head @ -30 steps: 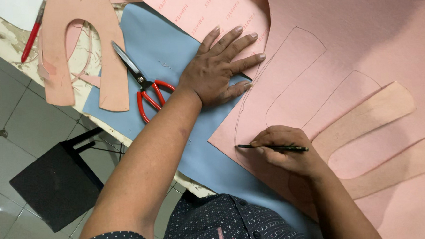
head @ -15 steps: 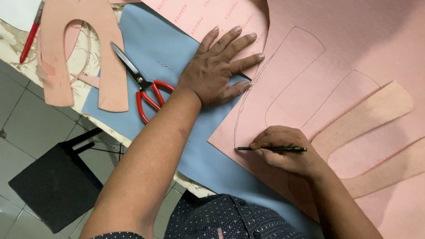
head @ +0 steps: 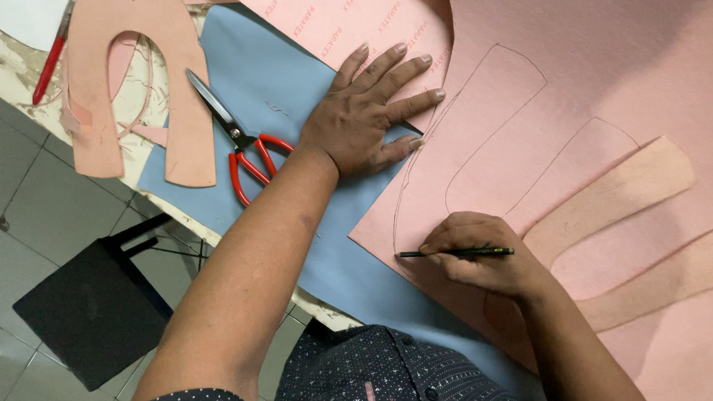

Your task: The person traces a U-shaped pattern onto a pink sheet using a pencil, then uses scissors to cut along the traced outline. The person handles the pink sheet, pencil, and scissors throughout the task.

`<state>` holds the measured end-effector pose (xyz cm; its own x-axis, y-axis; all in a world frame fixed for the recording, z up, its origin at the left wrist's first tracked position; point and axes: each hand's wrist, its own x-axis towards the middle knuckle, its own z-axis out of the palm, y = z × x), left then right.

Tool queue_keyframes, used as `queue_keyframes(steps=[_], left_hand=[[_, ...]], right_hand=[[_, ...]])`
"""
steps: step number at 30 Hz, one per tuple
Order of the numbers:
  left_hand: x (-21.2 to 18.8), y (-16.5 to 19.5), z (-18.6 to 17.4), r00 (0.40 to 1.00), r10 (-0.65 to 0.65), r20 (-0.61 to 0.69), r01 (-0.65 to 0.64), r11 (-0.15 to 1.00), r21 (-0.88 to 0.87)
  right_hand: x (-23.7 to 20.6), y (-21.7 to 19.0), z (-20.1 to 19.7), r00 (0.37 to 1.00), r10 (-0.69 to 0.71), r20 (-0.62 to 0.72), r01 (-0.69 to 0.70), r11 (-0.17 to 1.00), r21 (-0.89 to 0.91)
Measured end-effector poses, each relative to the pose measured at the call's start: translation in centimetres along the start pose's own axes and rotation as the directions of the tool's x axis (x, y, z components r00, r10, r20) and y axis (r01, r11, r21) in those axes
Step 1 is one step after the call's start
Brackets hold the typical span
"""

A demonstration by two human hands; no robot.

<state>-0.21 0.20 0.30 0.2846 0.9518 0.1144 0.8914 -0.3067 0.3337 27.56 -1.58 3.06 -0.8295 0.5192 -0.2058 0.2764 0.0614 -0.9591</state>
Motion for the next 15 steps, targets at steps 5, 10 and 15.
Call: queue_keyframes(steps=[5,10,15], left_hand=[[-0.03,0.0,-0.01,1.0,0.012,-0.012,-0.012,1.0,0.013],[0.03,-0.02,0.09,1.0,0.005,0.007,-0.005,1.0,0.023],[-0.14,-0.06,0.16,1.0,0.009,-0.01,-0.009,0.999,0.04]], right_hand=[[-0.03,0.1,-0.07,0.999,-0.041,0.023,0.041,0.999,-0.001],[-0.03,0.34,-0.09,0.999,-0.034,0.011,0.034,0.999,-0.029],[-0.14,0.63,-0.04,0.995,-0.097,-0.012,0.096,0.995,-0.018]])
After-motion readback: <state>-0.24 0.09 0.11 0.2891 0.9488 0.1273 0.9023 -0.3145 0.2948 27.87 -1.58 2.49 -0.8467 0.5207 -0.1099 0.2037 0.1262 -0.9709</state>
